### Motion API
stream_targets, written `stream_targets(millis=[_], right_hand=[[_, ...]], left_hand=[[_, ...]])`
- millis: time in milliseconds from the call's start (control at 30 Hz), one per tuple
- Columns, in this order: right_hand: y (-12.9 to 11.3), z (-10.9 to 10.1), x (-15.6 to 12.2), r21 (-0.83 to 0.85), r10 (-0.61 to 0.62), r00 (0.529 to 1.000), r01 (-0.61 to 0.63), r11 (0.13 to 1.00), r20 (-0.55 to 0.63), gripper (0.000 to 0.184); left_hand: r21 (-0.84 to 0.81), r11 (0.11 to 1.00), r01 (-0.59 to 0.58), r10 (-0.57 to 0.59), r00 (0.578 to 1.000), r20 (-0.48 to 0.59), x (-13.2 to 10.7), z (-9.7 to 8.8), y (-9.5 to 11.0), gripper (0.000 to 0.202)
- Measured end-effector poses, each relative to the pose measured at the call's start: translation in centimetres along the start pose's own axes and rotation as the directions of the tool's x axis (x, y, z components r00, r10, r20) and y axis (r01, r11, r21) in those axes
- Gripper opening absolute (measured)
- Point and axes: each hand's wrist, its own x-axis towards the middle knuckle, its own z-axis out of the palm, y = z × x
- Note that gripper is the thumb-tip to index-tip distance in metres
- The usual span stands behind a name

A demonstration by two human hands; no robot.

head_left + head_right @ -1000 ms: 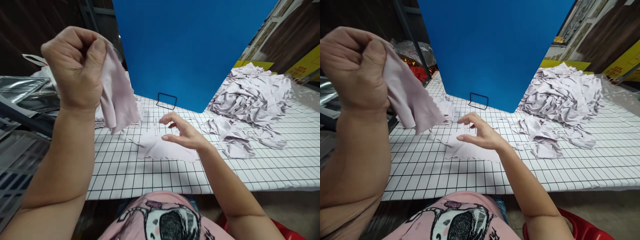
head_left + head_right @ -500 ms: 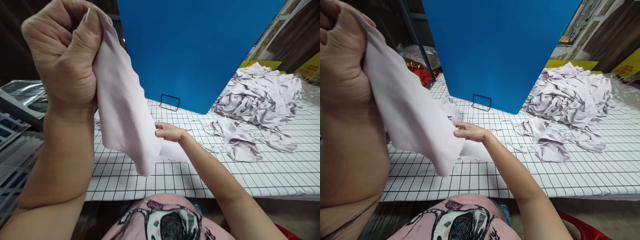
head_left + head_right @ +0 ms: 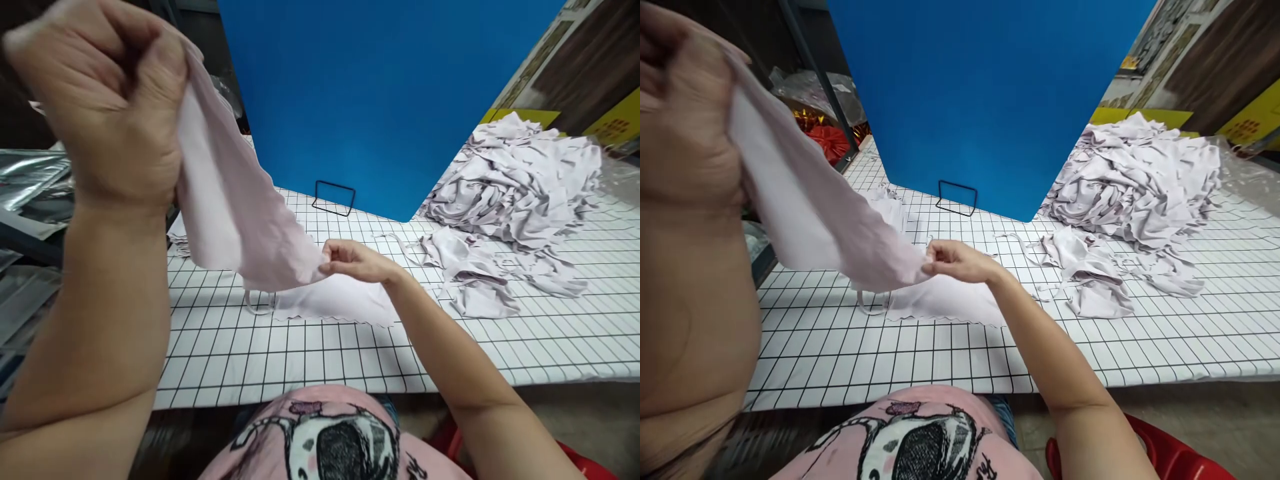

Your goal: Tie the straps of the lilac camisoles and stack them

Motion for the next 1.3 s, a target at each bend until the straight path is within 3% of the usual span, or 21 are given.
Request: stream_targets(millis=[67,100,200,267,333,400,500,600,700,733,767,867,900,967,1033,1167,1233,1300], right_hand=[[-0.6,-2.3,-0.1,-0.174,-0.018,0.985,-0.012,0.985,-0.171,0.017],[-1.0,-3.8,-0.2,-0.248,-0.048,0.961,-0.022,0.969,-0.272,0.014],[-2.5,-9.1,-0.4,-0.342,-0.148,0.831,-0.053,0.938,-0.536,0.007],[-3.4,-12.4,-0.4,-0.387,-0.186,0.751,-0.099,0.917,-0.633,0.005],[-4.4,-15.4,-0.2,-0.458,-0.218,0.697,-0.177,0.871,-0.683,0.004],[-5.6,-17.9,0.2,-0.548,-0.293,0.641,-0.24,0.801,-0.709,0.004],[-7.5,-20.2,0.2,-0.649,-0.461,0.523,-0.26,0.715,-0.717,0.002],[-8.4,-19.3,-1.7,-0.753,-0.617,0.447,-0.25,0.609,-0.647,0.005],[-6.0,-14.9,-5.5,-0.803,-0.648,0.475,-0.318,0.504,-0.595,0.01],[-4.4,-12.9,-7.0,-0.783,-0.593,0.517,-0.336,0.523,-0.617,0.012],[-2.5,-10.8,-8.4,-0.765,-0.512,0.592,-0.323,0.557,-0.622,0.011],[3.5,-4.9,-12.2,-0.746,-0.304,0.791,-0.266,0.61,-0.53,0.01],[5.1,-3.4,-13.2,-0.731,-0.242,0.834,-0.252,0.634,-0.497,0.011],[7.1,-1.1,-14.7,-0.714,-0.183,0.872,-0.234,0.66,-0.455,0.014],[7.6,0.0,-15.6,-0.718,-0.179,0.879,-0.227,0.658,-0.442,0.015],[6.4,0.1,-16.3,-0.742,-0.195,0.866,-0.256,0.619,-0.461,0.016],[6.0,0.1,-16.5,-0.748,-0.13,0.898,-0.262,0.61,-0.42,0.017],[5.9,0.2,-16.7,-0.755,-0.016,0.943,-0.256,0.604,-0.333,0.017]], left_hand=[[0.017,0.994,0.109,-0.109,0.994,0.013,0.1,1.2,-0.4,0.041],[0.035,0.986,0.164,-0.166,0.982,0.095,0.0,1.9,-1.0,0.045],[0.107,0.968,0.225,-0.249,0.858,0.449,-1.0,4.8,-4.4,0.065],[0.088,0.972,0.219,-0.231,0.809,0.54,-1.3,7.0,-7.1,0.071],[0.053,0.984,0.172,-0.173,0.826,0.537,-0.6,8.9,-8.9,0.075],[0.062,0.987,0.15,-0.162,0.869,0.468,1.2,10.1,-9.0,0.076],[0.093,0.97,0.224,-0.243,0.908,0.343,4.4,10.4,-6.5,0.067],[0.073,0.98,0.184,-0.197,0.944,0.265,4.8,9.2,-3.0,0.058],[0.031,0.998,0.061,-0.067,0.949,0.307,-0.3,8.3,-0.6,0.041],[-0.002,0.999,0.043,-0.04,0.937,0.346,-3.1,8.2,-0.1,0.035],[-0.041,0.998,0.047,-0.028,0.927,0.373,-6.3,8.2,0.4,0.029],[-0.209,0.976,0.061,0.051,0.868,0.494,-16.1,8.6,1.4,0.017],[-0.246,0.967,0.072,0.07,0.848,0.525,-18.8,8.7,1.8,0.016],[-0.271,0.958,0.097,0.076,0.824,0.562,-22.6,8.6,2.5,0.017],[-0.285,0.953,0.105,0.079,0.821,0.566,-24.2,8.1,3.0,0.019],[-0.246,0.958,0.144,0.015,0.836,0.549,-23.6,6.6,3.3,0.016],[-0.226,0.959,0.169,-0.001,0.803,0.597,-23.3,5.8,3.4,0.014],[-0.225,0.957,0.185,0.016,0.74,0.673,-23.6,5.2,3.5,0.014]])
